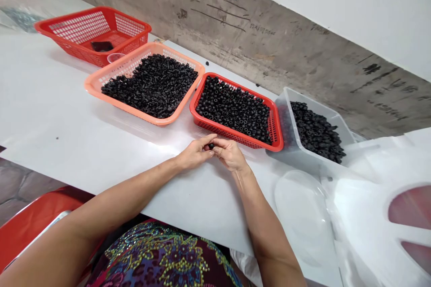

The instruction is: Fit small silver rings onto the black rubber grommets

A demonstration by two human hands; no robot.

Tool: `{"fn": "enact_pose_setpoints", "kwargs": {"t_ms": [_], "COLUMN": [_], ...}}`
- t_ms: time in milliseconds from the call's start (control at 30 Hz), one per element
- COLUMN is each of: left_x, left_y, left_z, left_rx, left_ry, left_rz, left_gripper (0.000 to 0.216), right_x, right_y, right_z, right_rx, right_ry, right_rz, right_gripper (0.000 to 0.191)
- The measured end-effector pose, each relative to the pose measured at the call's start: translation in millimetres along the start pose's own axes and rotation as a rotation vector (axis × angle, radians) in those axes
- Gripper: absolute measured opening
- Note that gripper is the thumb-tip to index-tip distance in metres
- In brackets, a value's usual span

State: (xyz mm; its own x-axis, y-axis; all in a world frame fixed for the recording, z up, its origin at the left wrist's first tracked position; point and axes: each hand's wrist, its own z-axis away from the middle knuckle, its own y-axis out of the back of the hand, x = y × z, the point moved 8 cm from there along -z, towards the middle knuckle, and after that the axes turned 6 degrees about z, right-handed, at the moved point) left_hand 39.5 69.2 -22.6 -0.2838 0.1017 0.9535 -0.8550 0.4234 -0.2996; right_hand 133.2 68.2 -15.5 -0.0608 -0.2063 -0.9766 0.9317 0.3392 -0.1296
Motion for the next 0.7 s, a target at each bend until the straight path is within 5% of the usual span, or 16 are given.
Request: {"fn": "enact_pose_setpoints", "kwargs": {"t_ms": [133,267,433,533,633,700], "left_x": [-6.9,-6.5,7.5,5.9,0.3,-1.7], "left_y": [0.1,11.7,24.7,28.8,30.6,30.0], "left_z": [-1.6,-4.9,-7.8,-6.2,-4.6,-5.2], "left_rx": [0.001,0.136,0.244,0.285,0.308,0.295], "left_ry": [0.041,0.093,0.01,0.022,0.04,0.039], "left_rz": [0.064,0.232,0.414,0.34,0.258,0.222], "left_gripper": [0.064,0.056,0.039,0.042,0.05,0.053], "right_x": [2.6,-3.2,-44.5,-107.7,-181.0,-209.5], "right_y": [2.1,-2.8,-8.3,24.0,71.5,108.1], "right_z": [-0.9,-1.2,17.8,52.7,110.9,135.5], "right_rx": [0.042,0.048,0.09,0.442,1.026,1.304], "right_ry": [-0.005,-0.018,0.046,0.328,0.655,0.663], "right_rz": [0.027,-0.017,0.144,0.512,1.047,1.287], "right_gripper": [0.022,0.029,0.032,0.027,0.026,0.032]}}
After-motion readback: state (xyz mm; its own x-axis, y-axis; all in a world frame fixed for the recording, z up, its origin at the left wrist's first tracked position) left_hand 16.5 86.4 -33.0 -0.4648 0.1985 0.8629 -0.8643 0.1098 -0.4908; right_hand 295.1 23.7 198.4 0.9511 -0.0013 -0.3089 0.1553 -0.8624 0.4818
